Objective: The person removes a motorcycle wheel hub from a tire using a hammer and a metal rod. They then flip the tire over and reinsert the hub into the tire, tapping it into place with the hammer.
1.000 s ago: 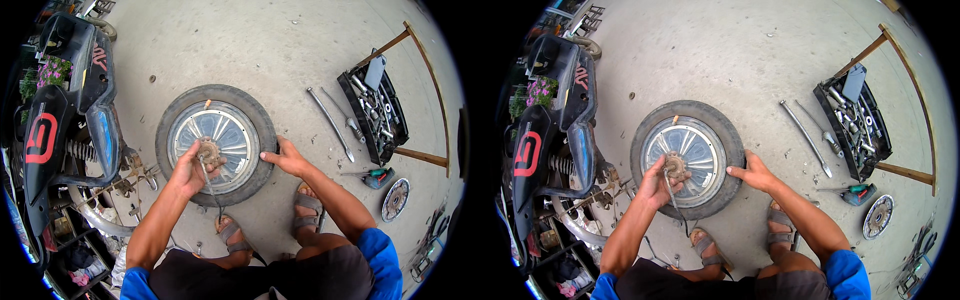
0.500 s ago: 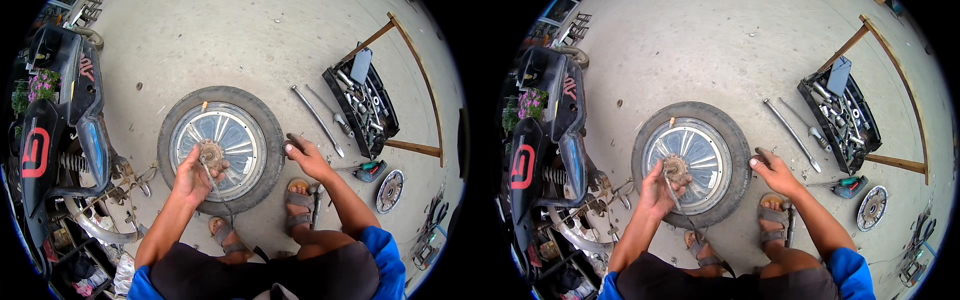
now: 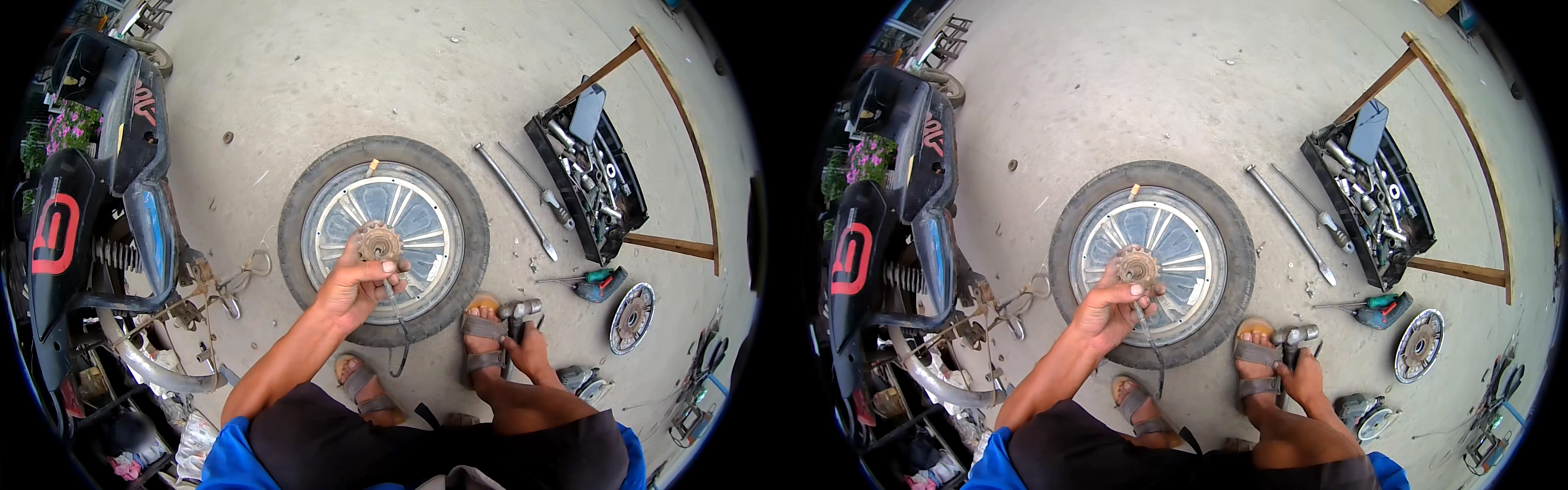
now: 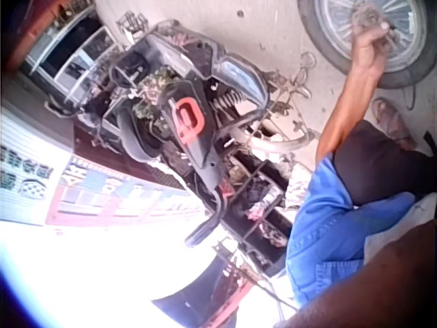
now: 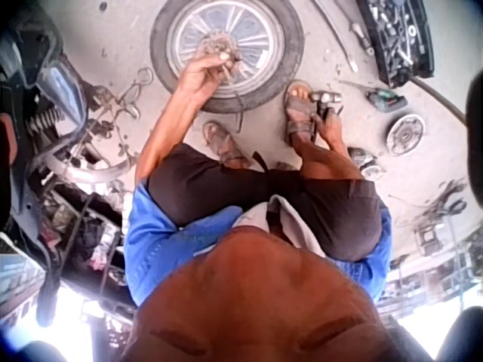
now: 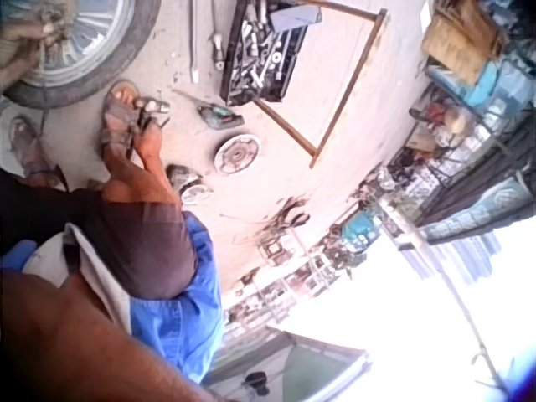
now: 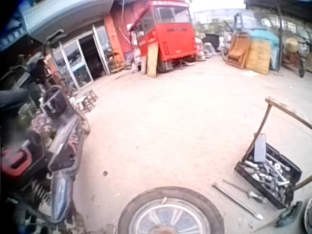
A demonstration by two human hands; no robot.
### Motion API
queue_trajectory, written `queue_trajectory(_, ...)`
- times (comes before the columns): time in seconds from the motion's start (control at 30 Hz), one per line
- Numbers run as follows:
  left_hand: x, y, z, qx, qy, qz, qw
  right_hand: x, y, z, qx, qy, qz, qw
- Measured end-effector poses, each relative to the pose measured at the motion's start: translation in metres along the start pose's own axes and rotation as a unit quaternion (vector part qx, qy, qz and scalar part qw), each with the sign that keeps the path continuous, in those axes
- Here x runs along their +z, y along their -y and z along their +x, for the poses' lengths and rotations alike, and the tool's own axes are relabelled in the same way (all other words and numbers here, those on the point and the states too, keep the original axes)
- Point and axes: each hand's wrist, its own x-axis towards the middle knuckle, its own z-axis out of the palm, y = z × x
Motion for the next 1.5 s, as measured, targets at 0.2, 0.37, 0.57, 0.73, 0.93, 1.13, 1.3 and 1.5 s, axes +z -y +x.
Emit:
queue_trajectory(0.2, -0.003, 0.001, -0.004, -0.018, 0.028, -0.018, 0.999, 0.015, -0.032, 0.003, 0.097, 0.037, 0.221, 0.97)
queue_trajectory(0.37, -0.008, 0.002, -0.005, -0.018, 0.052, -0.043, 0.998, -0.069, 0.029, -0.005, 0.154, 0.059, 0.222, 0.961)
queue_trajectory(0.57, 0.003, 0.005, -0.006, -0.022, 0.049, -0.03, 0.998, -0.163, 0.133, -0.008, -0.092, 0.098, 0.344, 0.929)
queue_trajectory(0.73, 0.004, 0.005, -0.006, -0.028, 0.069, -0.056, 0.996, -0.196, 0.204, -0.019, -0.239, 0.177, 0.247, 0.922)
queue_trajectory(0.93, 0.004, 0.007, -0.004, -0.009, 0.102, -0.063, 0.993, -0.208, 0.264, -0.035, -0.275, 0.202, 0.179, 0.923)
queue_trajectory(1.13, 0.009, 0.002, -0.01, 0.01, 0.108, -0.072, 0.992, -0.201, 0.268, -0.024, -0.291, 0.187, 0.069, 0.936)
queue_trajectory(1.3, 0.006, 0.001, -0.01, 0.012, 0.113, -0.066, 0.991, -0.211, 0.28, -0.04, -0.337, 0.149, 0.159, 0.916)
queue_trajectory(1.5, 0.007, 0.003, -0.01, 0.012, 0.09, -0.06, 0.994, -0.217, 0.282, -0.033, -0.303, 0.166, 0.15, 0.926)
